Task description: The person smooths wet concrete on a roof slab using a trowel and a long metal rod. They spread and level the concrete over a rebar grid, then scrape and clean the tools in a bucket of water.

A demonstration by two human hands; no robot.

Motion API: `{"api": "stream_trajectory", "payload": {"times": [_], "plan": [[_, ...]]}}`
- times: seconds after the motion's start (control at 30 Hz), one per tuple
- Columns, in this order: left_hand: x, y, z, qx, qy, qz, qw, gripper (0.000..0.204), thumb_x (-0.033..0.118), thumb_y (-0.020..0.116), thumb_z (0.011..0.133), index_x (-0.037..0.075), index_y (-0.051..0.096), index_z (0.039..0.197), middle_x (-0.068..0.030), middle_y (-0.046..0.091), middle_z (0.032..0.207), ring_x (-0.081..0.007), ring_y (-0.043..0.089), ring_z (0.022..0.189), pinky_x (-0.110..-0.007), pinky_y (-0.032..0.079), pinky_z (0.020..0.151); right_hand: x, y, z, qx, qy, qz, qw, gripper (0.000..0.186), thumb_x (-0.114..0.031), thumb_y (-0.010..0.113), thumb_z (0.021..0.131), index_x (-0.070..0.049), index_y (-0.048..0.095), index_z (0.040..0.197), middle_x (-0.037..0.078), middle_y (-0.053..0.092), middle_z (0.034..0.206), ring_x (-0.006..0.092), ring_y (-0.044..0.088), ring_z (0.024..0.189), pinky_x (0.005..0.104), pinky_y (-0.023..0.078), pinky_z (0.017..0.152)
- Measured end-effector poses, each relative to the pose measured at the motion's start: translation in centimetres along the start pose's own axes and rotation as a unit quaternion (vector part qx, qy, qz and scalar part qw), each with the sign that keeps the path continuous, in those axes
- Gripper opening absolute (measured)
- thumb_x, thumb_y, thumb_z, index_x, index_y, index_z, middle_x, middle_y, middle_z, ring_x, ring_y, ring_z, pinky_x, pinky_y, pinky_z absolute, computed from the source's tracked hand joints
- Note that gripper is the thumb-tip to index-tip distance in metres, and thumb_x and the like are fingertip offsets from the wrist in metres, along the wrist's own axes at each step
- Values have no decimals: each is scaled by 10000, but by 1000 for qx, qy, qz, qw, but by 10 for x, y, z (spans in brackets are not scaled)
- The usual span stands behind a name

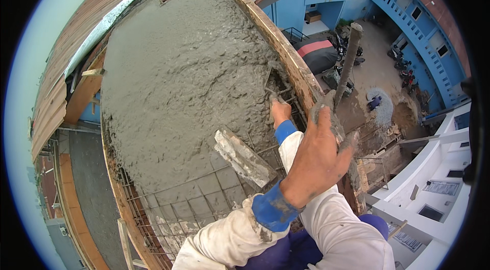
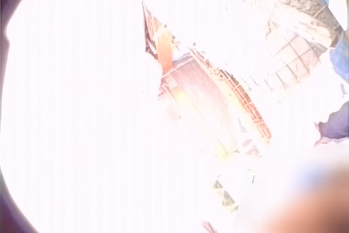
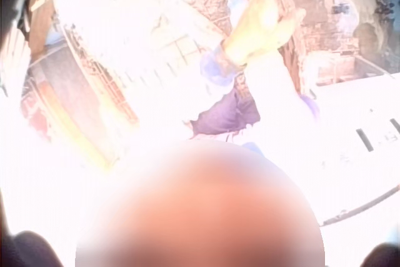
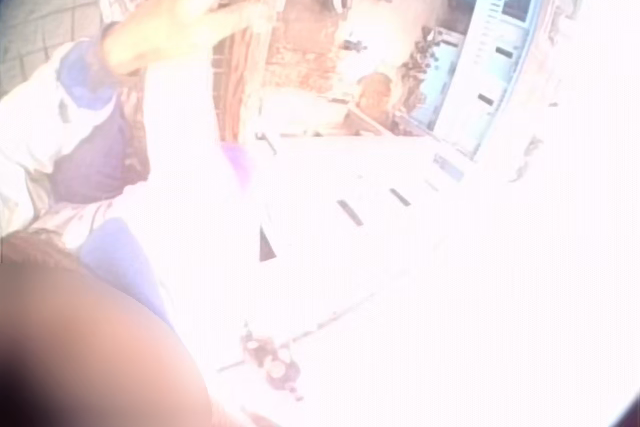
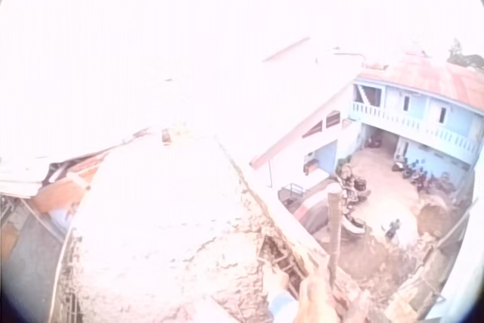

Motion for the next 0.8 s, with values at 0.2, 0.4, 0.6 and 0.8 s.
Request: {"api": "stream_trajectory", "payload": {"times": [0.2,0.4,0.6,0.8], "plan": [[-3,5,2,-25,-69,-58,996,725,241,676,897,-190,326,1364,-366,467,1312,-490,487,1224,-429,343,1094,36,20,-41,-250,-127,-279,918,476,-241,664,890,125,610,1189,252,668,1135,355,642,1051,415,474,914],[-3,5,-5,-26,-63,-32,997,777,248,659,910,-243,269,1368,-443,378,1363,-516,456,1267,-437,380,1088,6,-5,14,-236,-123,-403,876,498,-265,716,853,124,642,1155,203,718,1001,284,686,891,381,505,773],[-3,5,-4,-39,-73,-51,995,784,245,658,908,-222,250,1388,-444,375,1344,-539,449,1248,-459,382,1089,-20,-21,22,-49,-246,-245,937,386,-213,689,887,96,671,1117,178,719,934,215,657,821,373,497,763],[-6,11,-2,-42,-101,-69,992,803,224,633,914,-193,179,1428,-439,292,1412,-539,345,1350,-473,324,1147,39,53,-17,-312,-246,-485,779,344,-192,679,866,97,681,1052,197,711,931,246,656,777,395,496,729]]}}
Point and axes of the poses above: each hand's wrist, its own z-axis towards the middle knuckle, its own y-axis out of the palm, x = y × z, the point moved 4 cm from there along z, towards the middle knuckle
